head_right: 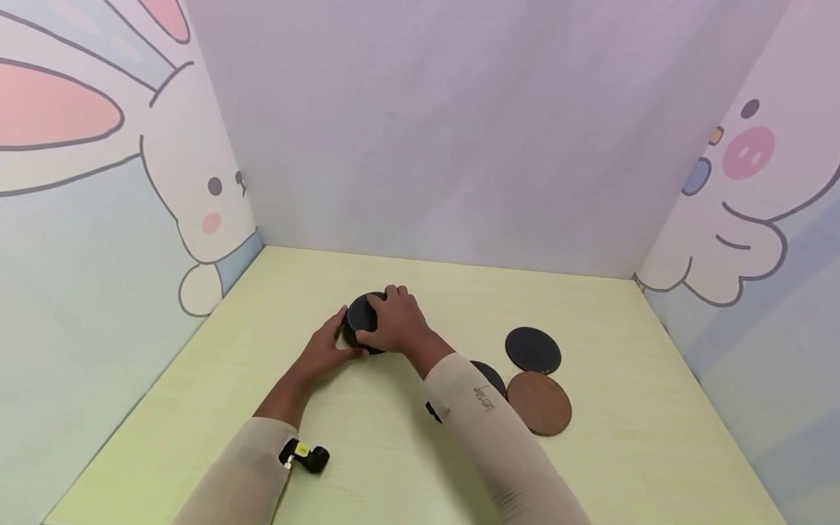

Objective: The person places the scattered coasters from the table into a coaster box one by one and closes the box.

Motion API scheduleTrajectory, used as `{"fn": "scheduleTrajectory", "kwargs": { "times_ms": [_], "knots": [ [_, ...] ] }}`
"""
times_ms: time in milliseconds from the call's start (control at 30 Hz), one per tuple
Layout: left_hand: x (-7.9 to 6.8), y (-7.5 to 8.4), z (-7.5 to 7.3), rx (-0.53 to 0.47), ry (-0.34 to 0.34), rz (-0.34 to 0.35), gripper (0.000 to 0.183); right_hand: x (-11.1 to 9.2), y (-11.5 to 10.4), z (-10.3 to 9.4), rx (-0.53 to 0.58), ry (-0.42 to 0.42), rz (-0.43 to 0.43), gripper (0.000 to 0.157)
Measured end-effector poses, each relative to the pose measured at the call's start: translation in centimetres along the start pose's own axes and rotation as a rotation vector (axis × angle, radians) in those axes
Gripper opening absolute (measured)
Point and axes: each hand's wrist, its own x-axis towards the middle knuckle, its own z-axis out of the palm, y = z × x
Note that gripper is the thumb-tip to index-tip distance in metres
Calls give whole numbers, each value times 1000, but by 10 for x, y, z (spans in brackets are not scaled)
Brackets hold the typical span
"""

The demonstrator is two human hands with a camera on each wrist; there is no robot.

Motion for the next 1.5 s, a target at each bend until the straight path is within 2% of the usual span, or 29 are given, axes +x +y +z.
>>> {"fn": "scheduleTrajectory", "kwargs": {
  "times_ms": [167,267,467,767,1100,1500],
  "knots": [
    [0,0,0,14,-1,4,114,-1,4,2,56,-32,-29,75],
    [0,2,0,22,0,1,115,-2,7,-2,81,-33,-18,71],
    [0,3,1,27,1,-22,117,-7,15,-8,123,-39,38,65],
    [1,1,0,36,2,-4,118,-18,25,-20,113,-23,131,68],
    [-2,4,-2,42,-5,-18,119,-33,30,-25,158,-22,229,69],
    [-2,2,-2,34,-1,16,121,-59,29,-21,135,-63,278,70]
  ]
}}
